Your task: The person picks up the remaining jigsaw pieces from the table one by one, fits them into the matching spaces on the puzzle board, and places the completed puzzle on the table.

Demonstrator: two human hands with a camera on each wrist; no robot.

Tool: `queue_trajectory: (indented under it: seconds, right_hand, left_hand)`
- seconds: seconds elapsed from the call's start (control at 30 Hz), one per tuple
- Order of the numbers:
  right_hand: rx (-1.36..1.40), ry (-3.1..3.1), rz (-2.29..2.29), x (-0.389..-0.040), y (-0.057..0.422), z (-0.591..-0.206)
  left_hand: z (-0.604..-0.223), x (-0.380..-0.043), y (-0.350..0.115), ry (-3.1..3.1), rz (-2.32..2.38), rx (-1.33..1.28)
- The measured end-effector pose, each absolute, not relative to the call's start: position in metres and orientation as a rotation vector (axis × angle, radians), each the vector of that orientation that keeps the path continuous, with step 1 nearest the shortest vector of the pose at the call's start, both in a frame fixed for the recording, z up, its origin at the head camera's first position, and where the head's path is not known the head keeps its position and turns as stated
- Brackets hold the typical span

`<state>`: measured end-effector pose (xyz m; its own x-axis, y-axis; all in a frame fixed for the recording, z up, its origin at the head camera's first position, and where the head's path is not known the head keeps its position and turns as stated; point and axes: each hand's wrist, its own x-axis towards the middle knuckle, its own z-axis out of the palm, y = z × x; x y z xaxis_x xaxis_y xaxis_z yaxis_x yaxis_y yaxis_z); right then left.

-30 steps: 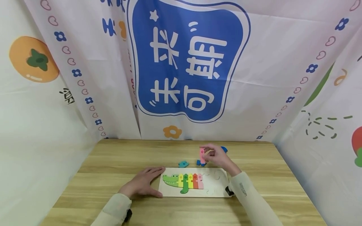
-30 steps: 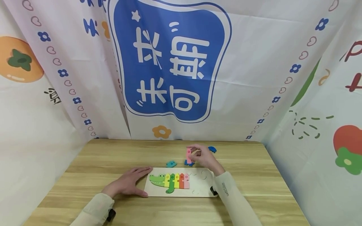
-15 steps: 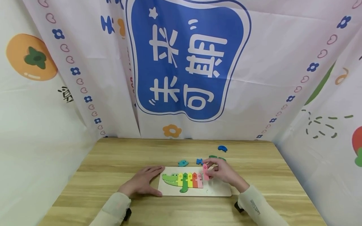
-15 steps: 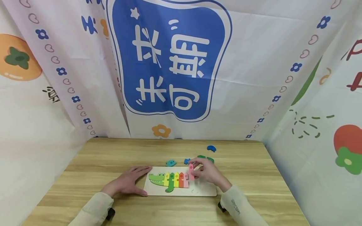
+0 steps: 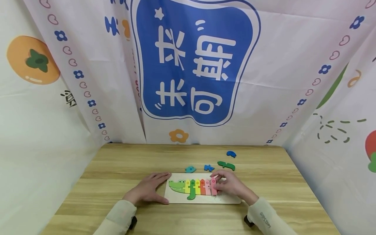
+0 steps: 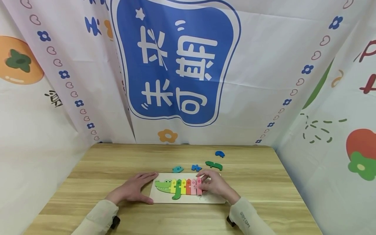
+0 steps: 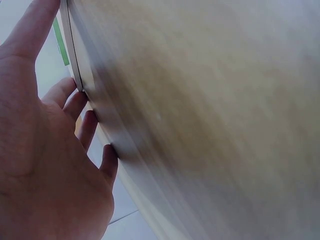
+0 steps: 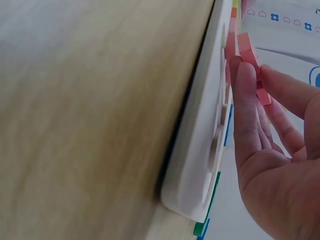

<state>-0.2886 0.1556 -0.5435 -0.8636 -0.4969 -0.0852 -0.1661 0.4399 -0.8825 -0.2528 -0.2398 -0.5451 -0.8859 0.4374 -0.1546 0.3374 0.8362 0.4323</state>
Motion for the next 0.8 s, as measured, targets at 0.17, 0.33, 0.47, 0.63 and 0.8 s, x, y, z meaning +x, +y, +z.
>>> queue_trajectory:
  seconds: [0.17,0.33,0.47,0.63,0.8]
  right_hand:
    - [-0.568,2.381,-1.384,-0.2894,0.1524,-0.5459]
    - [-0.594,2.422,-1.339,-0.2896,0.1492,-0.5459]
    - [-0.598,2.451,-1.310,-0.2893,0.1481,-0.5469]
    - [-0.577,2.488,-1.285,-0.2891,0.1487,-0.5507]
    - [-0.556,2.524,-1.261,-0.2890,0.1489,-0.5525]
  left_hand:
    - [-0.5455,-0.2531,-0.2395,2.770,0.581,0.593]
    - [-0.5456,-0.2533,-0.2392,2.768,0.589,0.594]
    - [-0.5457,-0.2536,-0.2394,2.769,0.596,0.593]
    - [-0.5466,-0.2540,-0.2402,2.773,0.589,0.606]
    - [-0.5458,-0.2535,-0.2403,2.771,0.591,0.603]
